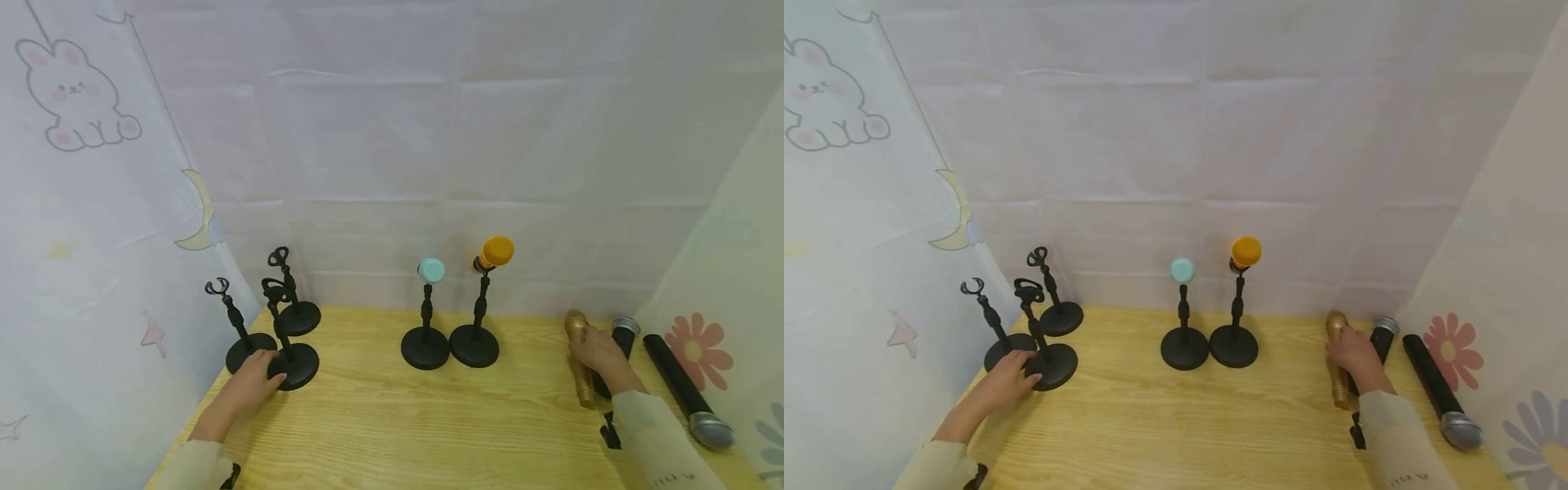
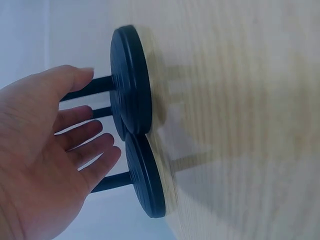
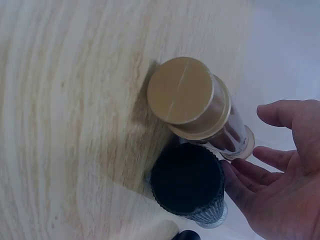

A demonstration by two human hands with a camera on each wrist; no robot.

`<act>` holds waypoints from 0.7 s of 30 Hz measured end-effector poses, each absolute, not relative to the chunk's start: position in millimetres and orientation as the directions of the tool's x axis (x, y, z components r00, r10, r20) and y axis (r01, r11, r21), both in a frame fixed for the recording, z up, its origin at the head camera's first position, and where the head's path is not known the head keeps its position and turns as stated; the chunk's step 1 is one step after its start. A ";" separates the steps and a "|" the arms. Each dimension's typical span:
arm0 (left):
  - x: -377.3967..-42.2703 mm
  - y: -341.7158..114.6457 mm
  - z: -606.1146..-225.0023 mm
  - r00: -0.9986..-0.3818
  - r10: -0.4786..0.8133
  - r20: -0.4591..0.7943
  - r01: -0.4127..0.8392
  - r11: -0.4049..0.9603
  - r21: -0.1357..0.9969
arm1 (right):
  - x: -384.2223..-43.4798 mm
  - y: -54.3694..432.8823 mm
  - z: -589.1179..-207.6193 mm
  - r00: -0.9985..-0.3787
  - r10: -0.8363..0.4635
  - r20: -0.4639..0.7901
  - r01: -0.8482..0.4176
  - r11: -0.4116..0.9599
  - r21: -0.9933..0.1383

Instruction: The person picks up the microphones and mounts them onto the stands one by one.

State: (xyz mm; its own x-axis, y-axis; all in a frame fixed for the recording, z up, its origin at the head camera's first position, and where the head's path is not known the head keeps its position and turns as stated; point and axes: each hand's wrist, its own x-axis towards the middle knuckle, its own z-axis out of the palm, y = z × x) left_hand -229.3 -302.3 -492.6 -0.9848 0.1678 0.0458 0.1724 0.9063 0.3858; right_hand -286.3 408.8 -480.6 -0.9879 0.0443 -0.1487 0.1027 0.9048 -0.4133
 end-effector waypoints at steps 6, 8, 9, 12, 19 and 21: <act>-242.4 -309.5 -494.2 -0.980 0.200 0.014 0.189 0.899 0.396 | -289.7 407.9 -484.9 -0.983 0.050 -0.174 0.120 0.899 -0.422; -245.7 -311.3 -494.9 -0.978 0.207 0.003 0.190 0.895 0.404 | -291.4 406.7 -484.9 -0.980 0.060 -0.187 0.137 0.894 -0.426; -247.4 -312.4 -495.5 -0.978 0.211 -0.001 0.192 0.892 0.409 | -292.1 406.0 -484.6 -0.979 0.065 -0.195 0.144 0.892 -0.428; -250.7 -314.1 -497.3 -0.973 0.230 -0.022 0.199 0.880 0.431 | -294.3 404.4 -483.5 -0.976 0.073 -0.203 0.155 0.893 -0.422; -254.8 -316.9 -503.8 -0.968 0.247 -0.054 0.194 0.862 0.469 | -300.7 402.2 -486.5 -0.982 0.060 -0.177 0.129 0.903 -0.409; -256.1 -317.8 -505.3 -0.965 0.254 -0.063 0.196 0.859 0.473 | -302.2 402.2 -489.0 -0.981 0.067 -0.182 0.138 0.902 -0.410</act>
